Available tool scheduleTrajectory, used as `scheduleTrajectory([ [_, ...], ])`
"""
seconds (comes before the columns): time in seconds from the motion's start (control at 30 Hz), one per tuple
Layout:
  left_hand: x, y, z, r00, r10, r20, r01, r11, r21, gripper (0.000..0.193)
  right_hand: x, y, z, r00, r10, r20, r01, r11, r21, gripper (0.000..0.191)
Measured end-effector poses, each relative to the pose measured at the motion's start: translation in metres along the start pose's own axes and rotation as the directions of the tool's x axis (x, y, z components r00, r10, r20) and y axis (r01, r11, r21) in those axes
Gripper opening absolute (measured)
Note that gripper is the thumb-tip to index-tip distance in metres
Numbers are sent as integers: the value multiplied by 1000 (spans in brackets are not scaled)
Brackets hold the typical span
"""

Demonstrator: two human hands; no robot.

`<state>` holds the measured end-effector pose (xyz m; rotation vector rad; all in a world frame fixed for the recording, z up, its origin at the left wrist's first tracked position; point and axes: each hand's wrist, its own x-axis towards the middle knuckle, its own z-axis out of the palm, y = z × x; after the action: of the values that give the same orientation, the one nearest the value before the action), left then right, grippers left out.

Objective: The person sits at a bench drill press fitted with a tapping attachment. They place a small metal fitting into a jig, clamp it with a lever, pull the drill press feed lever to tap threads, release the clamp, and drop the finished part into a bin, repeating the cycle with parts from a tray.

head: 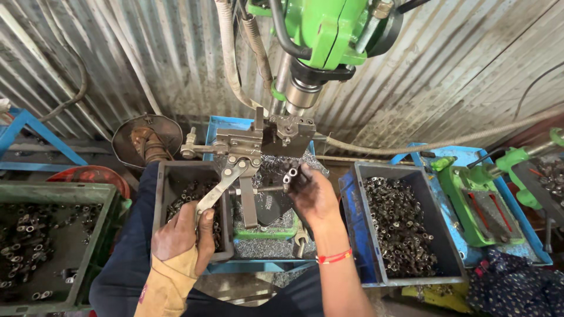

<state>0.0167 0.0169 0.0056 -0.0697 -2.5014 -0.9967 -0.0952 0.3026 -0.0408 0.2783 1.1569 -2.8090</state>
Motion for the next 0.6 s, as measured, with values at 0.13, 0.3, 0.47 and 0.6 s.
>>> scheduleTrajectory([
  [0.13, 1, -1, 1, 1000, 21, -21, -21, 1000, 1, 22, 12, 12, 11, 978, 3, 207, -23, 995, 96, 31],
  [0.3, 3, -1, 0, 1000, 3, -17, -3, 1000, 18, 21, 38, 31, 21, 996, -42, 79, 18, 957, 289, 23],
  [0.47, 15, -9, -7, 996, 79, -42, -76, 995, 62, 19, 53, 41, 27, 998, -26, 51, -1, 883, 470, 22],
  [0.6, 44, -13, -21, 959, 249, -137, -230, 963, 141, 35, 50, 28, 33, 999, -46, 16, 41, 971, 236, 23],
])
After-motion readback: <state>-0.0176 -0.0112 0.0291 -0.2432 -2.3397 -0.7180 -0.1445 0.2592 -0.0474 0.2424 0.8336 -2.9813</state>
